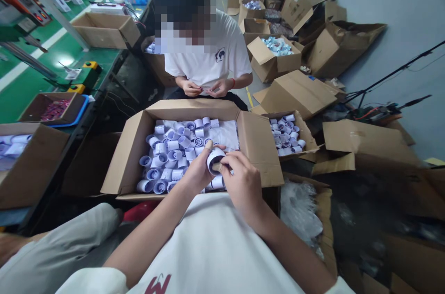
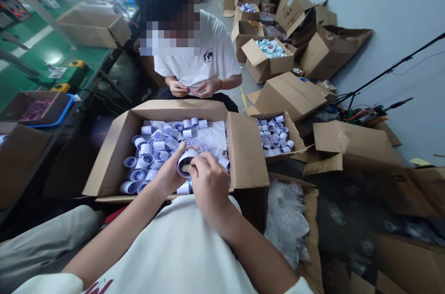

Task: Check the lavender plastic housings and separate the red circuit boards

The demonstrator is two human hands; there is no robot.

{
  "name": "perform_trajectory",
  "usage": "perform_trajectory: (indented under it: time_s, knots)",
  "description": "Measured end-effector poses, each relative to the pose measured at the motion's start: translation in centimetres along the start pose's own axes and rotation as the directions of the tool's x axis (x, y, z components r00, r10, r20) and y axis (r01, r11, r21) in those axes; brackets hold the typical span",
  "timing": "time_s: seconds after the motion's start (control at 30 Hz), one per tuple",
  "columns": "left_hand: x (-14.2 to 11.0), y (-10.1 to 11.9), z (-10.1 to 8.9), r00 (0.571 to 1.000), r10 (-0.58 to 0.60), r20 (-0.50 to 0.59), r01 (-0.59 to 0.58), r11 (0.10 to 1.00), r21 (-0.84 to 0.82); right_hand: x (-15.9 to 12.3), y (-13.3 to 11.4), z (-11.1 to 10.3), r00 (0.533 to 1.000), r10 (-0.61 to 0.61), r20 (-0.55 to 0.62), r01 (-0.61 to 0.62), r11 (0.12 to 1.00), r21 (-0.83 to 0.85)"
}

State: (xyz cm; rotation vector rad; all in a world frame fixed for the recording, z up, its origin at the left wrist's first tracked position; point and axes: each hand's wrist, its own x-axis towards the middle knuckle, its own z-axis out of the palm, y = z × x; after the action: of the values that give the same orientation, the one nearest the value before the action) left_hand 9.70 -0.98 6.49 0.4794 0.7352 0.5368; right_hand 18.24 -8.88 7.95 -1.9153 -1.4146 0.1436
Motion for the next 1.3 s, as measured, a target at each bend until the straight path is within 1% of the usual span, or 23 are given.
perform_trajectory:
  time_s: [0.1,0.2,0.3,0.37,0.47,0.57,0.67,0.73,0.8,0.97,1.07,1.17,1.23,1.3]
  knots:
    - [0.0,0.2,0.2,1.0,0.02,0.0,-0.02,0.999,0.041,0.0,-0.1,-0.1,0.998,0.056,-0.006,-0.056,0.998,-0.03]
    - [0.0,0.3,0.1,1.0,0.027,0.011,-0.028,0.997,0.065,0.3,-0.3,-0.3,0.993,0.115,0.036,-0.114,0.993,-0.042]
    - [0.0,0.3,0.0,1.0,0.026,-0.003,-0.025,0.992,0.124,0.6,-0.4,-0.3,0.987,0.124,0.099,-0.122,0.992,-0.025]
    - [0.0,0.2,0.0,0.999,0.029,-0.016,-0.027,0.989,0.147,0.7,-0.6,-0.1,0.984,0.139,0.111,-0.137,0.99,-0.026]
    - [0.1,0.0,0.0,0.999,0.041,-0.033,-0.037,0.991,0.131,0.7,-0.7,0.3,0.981,0.149,0.12,-0.145,0.988,-0.044]
    - [0.2,0.0,-0.3,0.998,0.035,-0.053,-0.028,0.992,0.121,0.7,-0.4,0.9,0.976,0.148,0.157,-0.14,0.988,-0.063]
    - [0.3,0.1,-0.9,0.998,0.018,-0.059,-0.004,0.973,0.232,0.6,0.1,1.2,0.966,0.129,0.224,-0.124,0.992,-0.036]
    - [0.3,0.2,-1.2,0.998,0.02,-0.057,-0.001,0.951,0.309,0.6,0.4,1.3,0.961,0.12,0.249,-0.123,0.992,-0.003]
    - [0.3,0.3,-1.2,0.998,0.024,-0.051,-0.006,0.949,0.315,0.5,0.6,1.3,0.962,0.128,0.242,-0.137,0.99,0.019]
    - [0.4,-0.1,-0.7,0.999,0.039,-0.029,-0.031,0.975,0.219,0.2,0.5,1.4,0.967,0.14,0.214,-0.144,0.99,-0.001]
    - [0.4,-0.3,-0.8,0.999,0.029,-0.041,-0.017,0.964,0.265,0.1,0.9,1.7,0.967,0.125,0.221,-0.125,0.992,-0.011]
    - [0.3,-0.3,-1.1,0.999,0.009,-0.037,0.003,0.95,0.313,0.0,1.5,1.9,0.964,0.089,0.249,-0.106,0.993,0.053]
    - [0.3,-0.3,-1.1,1.0,0.012,-0.012,-0.008,0.952,0.305,-0.1,1.6,2.0,0.967,0.096,0.238,-0.115,0.991,0.069]
    - [0.4,-0.2,-1.0,1.0,0.023,-0.003,-0.021,0.956,0.293,-0.2,1.4,2.0,0.969,0.122,0.213,-0.133,0.99,0.043]
